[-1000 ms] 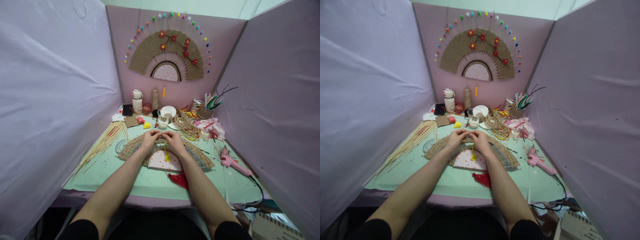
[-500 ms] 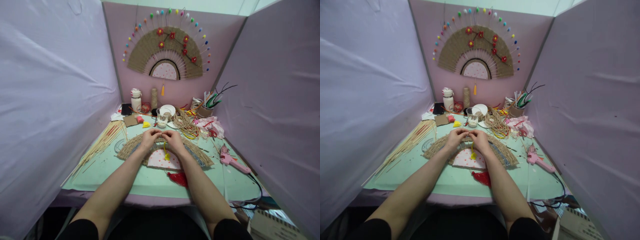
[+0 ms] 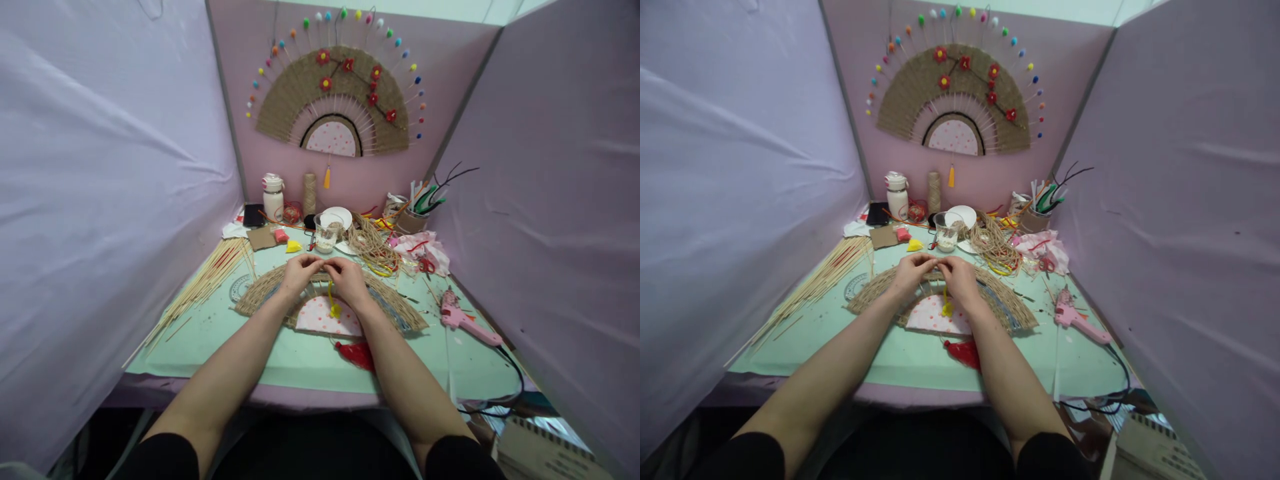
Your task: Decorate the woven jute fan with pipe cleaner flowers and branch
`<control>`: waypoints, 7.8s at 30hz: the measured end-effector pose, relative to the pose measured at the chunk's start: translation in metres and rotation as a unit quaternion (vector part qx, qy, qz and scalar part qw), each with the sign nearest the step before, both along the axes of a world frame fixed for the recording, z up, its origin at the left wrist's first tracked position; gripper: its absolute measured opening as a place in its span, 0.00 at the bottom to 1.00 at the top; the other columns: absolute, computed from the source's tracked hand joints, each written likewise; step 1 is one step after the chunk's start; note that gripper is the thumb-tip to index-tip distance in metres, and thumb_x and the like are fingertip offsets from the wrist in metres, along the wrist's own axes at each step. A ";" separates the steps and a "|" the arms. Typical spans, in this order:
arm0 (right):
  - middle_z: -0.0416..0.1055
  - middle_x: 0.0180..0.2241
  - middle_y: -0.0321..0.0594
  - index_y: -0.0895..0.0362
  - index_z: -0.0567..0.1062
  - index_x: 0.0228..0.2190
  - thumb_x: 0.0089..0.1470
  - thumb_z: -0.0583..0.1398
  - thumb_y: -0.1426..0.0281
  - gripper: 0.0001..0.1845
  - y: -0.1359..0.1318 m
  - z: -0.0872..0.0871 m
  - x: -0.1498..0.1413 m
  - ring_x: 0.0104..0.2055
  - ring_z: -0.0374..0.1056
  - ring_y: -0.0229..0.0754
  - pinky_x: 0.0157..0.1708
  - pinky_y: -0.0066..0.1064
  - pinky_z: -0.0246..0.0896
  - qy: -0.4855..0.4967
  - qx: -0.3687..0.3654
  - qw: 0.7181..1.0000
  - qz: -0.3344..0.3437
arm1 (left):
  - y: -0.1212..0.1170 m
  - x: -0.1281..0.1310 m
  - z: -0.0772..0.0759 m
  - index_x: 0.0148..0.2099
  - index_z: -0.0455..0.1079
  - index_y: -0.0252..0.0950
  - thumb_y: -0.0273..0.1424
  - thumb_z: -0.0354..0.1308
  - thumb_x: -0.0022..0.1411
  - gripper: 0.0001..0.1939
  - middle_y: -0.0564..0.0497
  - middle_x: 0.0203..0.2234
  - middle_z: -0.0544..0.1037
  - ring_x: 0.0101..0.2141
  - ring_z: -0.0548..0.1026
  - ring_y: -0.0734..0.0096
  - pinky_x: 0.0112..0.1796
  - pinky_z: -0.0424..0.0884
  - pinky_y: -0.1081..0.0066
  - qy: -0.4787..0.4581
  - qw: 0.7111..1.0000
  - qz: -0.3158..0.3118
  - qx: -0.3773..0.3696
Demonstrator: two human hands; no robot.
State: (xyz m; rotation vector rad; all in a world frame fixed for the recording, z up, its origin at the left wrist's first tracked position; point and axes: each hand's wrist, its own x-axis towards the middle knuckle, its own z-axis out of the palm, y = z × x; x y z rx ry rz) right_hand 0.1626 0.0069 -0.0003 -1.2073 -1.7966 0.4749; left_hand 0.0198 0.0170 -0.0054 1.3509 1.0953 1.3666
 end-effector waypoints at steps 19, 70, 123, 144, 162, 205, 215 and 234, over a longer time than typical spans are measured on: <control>0.73 0.32 0.42 0.55 0.76 0.32 0.57 0.54 0.65 0.12 -0.004 0.001 -0.002 0.37 0.65 0.44 0.40 0.34 0.57 -0.033 0.104 0.994 -0.001 | 0.000 0.002 0.003 0.30 0.72 0.31 0.34 0.71 0.37 0.17 0.54 0.22 0.73 0.23 0.68 0.81 0.29 0.66 0.77 -0.232 0.963 -0.054 -0.124; 0.68 0.23 0.36 0.57 0.72 0.24 0.53 0.54 0.69 0.10 0.011 0.000 0.017 0.27 0.62 0.37 0.31 0.29 0.55 0.047 0.103 0.988 -0.105 | -0.033 0.009 0.011 0.27 0.71 0.35 0.36 0.62 0.47 0.09 0.51 0.25 0.71 0.28 0.66 0.70 0.29 0.59 0.72 0.406 0.874 -0.247 0.103; 0.69 0.35 0.43 0.54 0.79 0.32 0.55 0.58 0.66 0.09 -0.011 0.004 -0.010 0.37 0.67 0.40 0.36 0.33 0.65 0.084 0.159 0.983 0.049 | -0.011 0.003 0.011 0.33 0.70 0.33 0.28 0.67 0.43 0.13 0.54 0.27 0.74 0.28 0.72 0.80 0.32 0.68 0.77 -0.290 0.949 -0.023 -0.120; 0.72 0.33 0.41 0.55 0.78 0.29 0.53 0.59 0.66 0.09 -0.005 0.007 -0.002 0.37 0.68 0.40 0.39 0.33 0.64 0.149 0.112 0.982 0.030 | -0.013 -0.002 0.019 0.31 0.71 0.30 0.22 0.66 0.45 0.09 0.52 0.23 0.74 0.23 0.70 0.81 0.29 0.69 0.78 -0.259 0.943 -0.073 -0.197; 0.67 0.27 0.38 0.55 0.79 0.31 0.54 0.59 0.66 0.09 -0.010 0.001 -0.010 0.29 0.63 0.37 0.29 0.30 0.60 0.123 0.151 0.981 -0.006 | -0.016 0.004 0.018 0.31 0.68 0.31 0.20 0.63 0.47 0.08 0.53 0.22 0.74 0.24 0.71 0.81 0.29 0.69 0.80 -0.337 0.922 -0.061 -0.180; 0.70 0.29 0.40 0.57 0.78 0.28 0.52 0.59 0.61 0.13 -0.004 0.005 -0.003 0.32 0.65 0.39 0.32 0.30 0.60 0.145 0.030 0.988 0.033 | -0.013 0.005 0.013 0.29 0.71 0.32 0.36 0.70 0.39 0.17 0.54 0.26 0.74 0.28 0.70 0.79 0.34 0.68 0.75 -0.221 0.969 -0.065 -0.093; 0.68 0.23 0.36 0.59 0.76 0.29 0.39 0.66 0.58 0.18 0.003 0.000 0.002 0.22 0.57 0.31 0.19 0.23 0.49 0.331 -0.234 0.910 0.089 | -0.011 0.007 0.006 0.30 0.70 0.33 0.35 0.69 0.41 0.15 0.54 0.24 0.73 0.27 0.70 0.78 0.34 0.68 0.74 -0.188 0.978 -0.071 -0.058; 0.70 0.21 0.36 0.59 0.78 0.26 0.40 0.65 0.58 0.16 0.006 0.003 0.009 0.21 0.58 0.32 0.19 0.24 0.50 0.240 -0.189 0.949 0.077 | -0.006 -0.001 0.001 0.33 0.75 0.33 0.34 0.67 0.43 0.14 0.50 0.26 0.77 0.27 0.72 0.74 0.33 0.69 0.72 -0.101 0.985 -0.128 -0.054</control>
